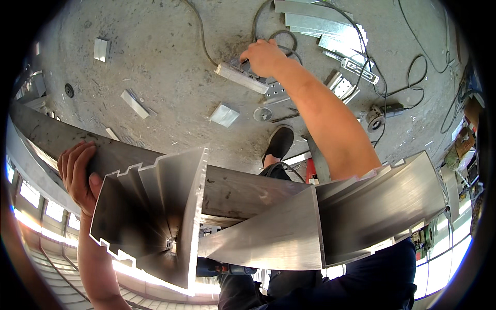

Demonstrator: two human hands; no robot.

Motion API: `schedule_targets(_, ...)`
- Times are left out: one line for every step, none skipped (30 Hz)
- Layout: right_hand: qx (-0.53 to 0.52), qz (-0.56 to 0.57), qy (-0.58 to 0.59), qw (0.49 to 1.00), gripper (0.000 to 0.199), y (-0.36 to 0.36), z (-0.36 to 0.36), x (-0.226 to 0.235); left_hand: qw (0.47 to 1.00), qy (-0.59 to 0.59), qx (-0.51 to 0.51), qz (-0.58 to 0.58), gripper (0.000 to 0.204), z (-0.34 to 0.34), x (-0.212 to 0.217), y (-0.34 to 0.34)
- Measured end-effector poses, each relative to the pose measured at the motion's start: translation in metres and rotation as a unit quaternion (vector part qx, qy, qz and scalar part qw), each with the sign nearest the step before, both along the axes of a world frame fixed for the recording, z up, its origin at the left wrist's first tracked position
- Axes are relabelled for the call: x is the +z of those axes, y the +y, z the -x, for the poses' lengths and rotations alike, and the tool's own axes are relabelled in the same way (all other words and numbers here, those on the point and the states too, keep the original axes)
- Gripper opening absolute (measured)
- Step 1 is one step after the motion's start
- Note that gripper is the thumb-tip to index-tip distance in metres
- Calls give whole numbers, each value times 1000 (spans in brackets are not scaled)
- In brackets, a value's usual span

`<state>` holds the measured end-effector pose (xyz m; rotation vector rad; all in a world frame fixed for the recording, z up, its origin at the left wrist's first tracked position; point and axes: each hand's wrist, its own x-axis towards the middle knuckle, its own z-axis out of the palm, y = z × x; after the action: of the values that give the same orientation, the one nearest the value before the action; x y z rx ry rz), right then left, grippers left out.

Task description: The person measures and marks long white metal profiles using a tape measure and pencil, then uses a corded power drill to create holes at the marked locations. The person handles the profiles by hand, repositions them, and drills multiple holes sequentially.

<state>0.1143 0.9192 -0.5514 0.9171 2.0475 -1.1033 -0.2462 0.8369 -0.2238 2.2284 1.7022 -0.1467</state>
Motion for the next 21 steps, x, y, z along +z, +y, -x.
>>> schedule_targets(8, -5, -1, 1000, 44, -2, 2, 3, 1000, 1, 0, 0, 63, 0, 0, 0)
schedule_targets(17, -9, -2, 1000, 44, -3, 3, 6, 1000, 1, 1, 0, 63, 0, 0, -1)
schedule_targets(19, -13, 5, 1000, 44, -4, 3, 6, 1000, 2, 0, 0, 63, 0, 0, 0)
schedule_targets(22, -17, 12, 1000, 44, -6, 3, 5, 1000, 1, 0, 0, 62, 0, 0, 0)
schedule_targets(24, -21, 19, 999, 44, -8, 4, 4, 1000, 0, 0, 0, 62, 0, 0, 1)
schedule_targets(24, -15, 24, 999, 42, -9, 4, 2, 1000, -1, 0, 1, 62, 1, 0, 1)
schedule_targets(23, -8, 30, 999, 41, -10, 5, -1, 1000, -2, 0, 1, 62, 1, 0, 2)
schedule_targets(22, -2, 36, 999, 40, -11, 5, -3, 1000, -3, 0, 1, 62, 1, 0, 3)
schedule_targets(14, -4, 32, 999, 43, -11, 8, 1, 1000, -3, 1, 2, 62, 0, 0, 2)
schedule_targets(6, -6, 28, 1000, 47, -11, 12, 10, 1000, -3, 3, 2, 62, 0, 1, 1)
schedule_targets(-2, -8, 24, 1000, 52, -13, 16, 18, 1000, -4, 5, 3, 62, 0, 1, 0)
schedule_targets(1, -38, 24, 999, 60, -19, 18, 21, 1000, -6, 5, 2, 62, -1, 1, 1)
schedule_targets(5, -68, 24, 997, 68, -27, 20, 23, 1000, -6, 4, 4, 61, -1, 1, 1)
schedule_targets(8, -98, 24, 995, 77, -35, 22, 24, 1000, -5, 3, 5, 61, 0, 1, 2)
schedule_targets(13, -98, 33, 995, 77, -40, 25, 26, 1000, -4, 3, 6, 61, 0, 1, 2)
schedule_targets(18, -97, 41, 994, 78, -44, 27, 27, 1000, -3, 3, 8, 61, 0, 1, 1)
schedule_targets(23, -96, 50, 994, 79, -47, 29, 27, 1000, -2, 4, 10, 61, 1, 1, 0)
schedule_targets(25, -113, 49, 992, 71, -52, 29, 21, 1000, -1, 2, 12, 61, 1, 1, 1)
schedule_targets(27, -129, 49, 990, 64, -60, 30, 14, 1000, 0, 1, 11, 61, 0, 2, 2)
schedule_targets(28, -145, 49, 988, 56, -65, 30, 7, 1000, 2, 0, 10, 61, -1, 2, 3)
schedule_targets(29, -141, 51, 988, 53, -67, 31, 4, 1000, 2, 0, 10, 61, -2, 3, 2)
